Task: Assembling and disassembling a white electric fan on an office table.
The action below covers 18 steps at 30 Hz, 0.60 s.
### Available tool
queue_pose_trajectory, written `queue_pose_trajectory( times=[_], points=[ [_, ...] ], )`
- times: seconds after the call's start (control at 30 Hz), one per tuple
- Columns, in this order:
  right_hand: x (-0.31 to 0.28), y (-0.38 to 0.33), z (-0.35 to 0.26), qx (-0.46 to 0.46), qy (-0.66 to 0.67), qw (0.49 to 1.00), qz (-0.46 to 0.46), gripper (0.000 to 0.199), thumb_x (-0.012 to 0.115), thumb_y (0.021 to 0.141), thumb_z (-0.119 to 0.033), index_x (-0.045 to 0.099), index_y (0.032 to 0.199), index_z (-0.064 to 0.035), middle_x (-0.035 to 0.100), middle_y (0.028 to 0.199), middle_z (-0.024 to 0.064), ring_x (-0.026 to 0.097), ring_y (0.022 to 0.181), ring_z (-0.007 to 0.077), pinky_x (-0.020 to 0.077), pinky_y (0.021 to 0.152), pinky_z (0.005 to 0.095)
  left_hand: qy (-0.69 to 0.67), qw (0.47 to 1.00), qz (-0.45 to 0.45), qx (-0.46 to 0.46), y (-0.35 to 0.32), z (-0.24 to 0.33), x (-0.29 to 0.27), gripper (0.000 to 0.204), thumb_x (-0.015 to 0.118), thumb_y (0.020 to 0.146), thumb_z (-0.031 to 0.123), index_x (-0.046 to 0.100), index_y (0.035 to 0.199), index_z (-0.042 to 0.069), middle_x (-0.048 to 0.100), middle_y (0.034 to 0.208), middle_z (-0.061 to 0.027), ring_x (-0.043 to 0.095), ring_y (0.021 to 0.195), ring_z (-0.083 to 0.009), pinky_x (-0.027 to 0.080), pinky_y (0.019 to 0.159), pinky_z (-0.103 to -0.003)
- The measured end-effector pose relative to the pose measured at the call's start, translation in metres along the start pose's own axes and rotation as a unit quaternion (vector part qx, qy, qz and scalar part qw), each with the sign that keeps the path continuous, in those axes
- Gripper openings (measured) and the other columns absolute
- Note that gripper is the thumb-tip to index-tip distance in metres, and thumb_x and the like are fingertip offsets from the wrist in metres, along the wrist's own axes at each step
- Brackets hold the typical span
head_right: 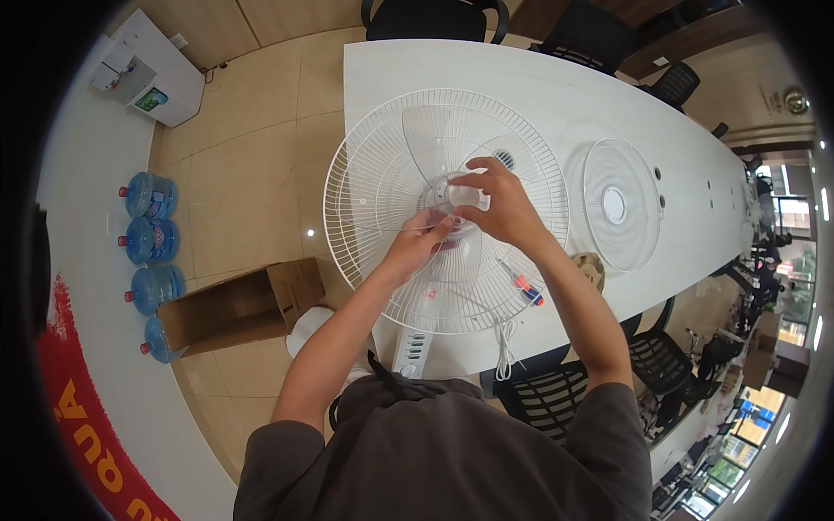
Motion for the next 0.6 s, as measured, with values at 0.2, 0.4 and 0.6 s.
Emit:
queue_pose_trajectory(
  times=[0.2,0.4,0.6],
  points=[
    [0.015,-0.001,0.016,0.203,-0.009,0.979,-0.015,0.036,0.080,0.072,-0.008,0.072,0.106,-0.0033,0.063,0.109,0.0148,0.065,0.091,0.0285,0.0534,0.076,0.0370,-0.004,1.000,-0.003,0.000,-0.001,0.001,0.002,0.035,0.057,0.100,0.025,0.053,0.121,-0.002,0.060,0.120,-0.0129,0.059,0.111,-0.0179,0.053,0.094,-0.032],
    [0.007,-0.002,-0.001,-0.036,-0.009,0.998,0.056,0.033,0.080,0.074,-0.010,0.070,0.103,0.0006,0.063,0.103,0.0188,0.064,0.076,0.0270,0.0527,0.065,0.0360,-0.004,1.000,0.002,-0.002,0.001,-0.001,-0.001,0.033,0.058,0.100,0.025,0.053,0.119,-0.002,0.061,0.119,-0.0129,0.059,0.111,-0.0180,0.053,0.094,-0.032],
    [0.012,0.000,0.012,0.189,-0.004,0.982,0.006,0.031,0.080,0.070,-0.002,0.070,0.100,0.0022,0.065,0.099,0.0169,0.066,0.083,0.0283,0.0533,0.069,0.0372,-0.002,1.000,-0.006,0.000,0.000,0.000,0.000,0.034,0.058,0.100,0.026,0.053,0.119,-0.002,0.061,0.120,-0.0128,0.059,0.111,-0.0178,0.054,0.093,-0.032]
  ],
)
Point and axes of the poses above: each hand's wrist, its own y-axis towards the middle knuckle, its own x-axis out of the palm, z = x × y, the point moved 1 cm from there along y, towards the middle knuckle
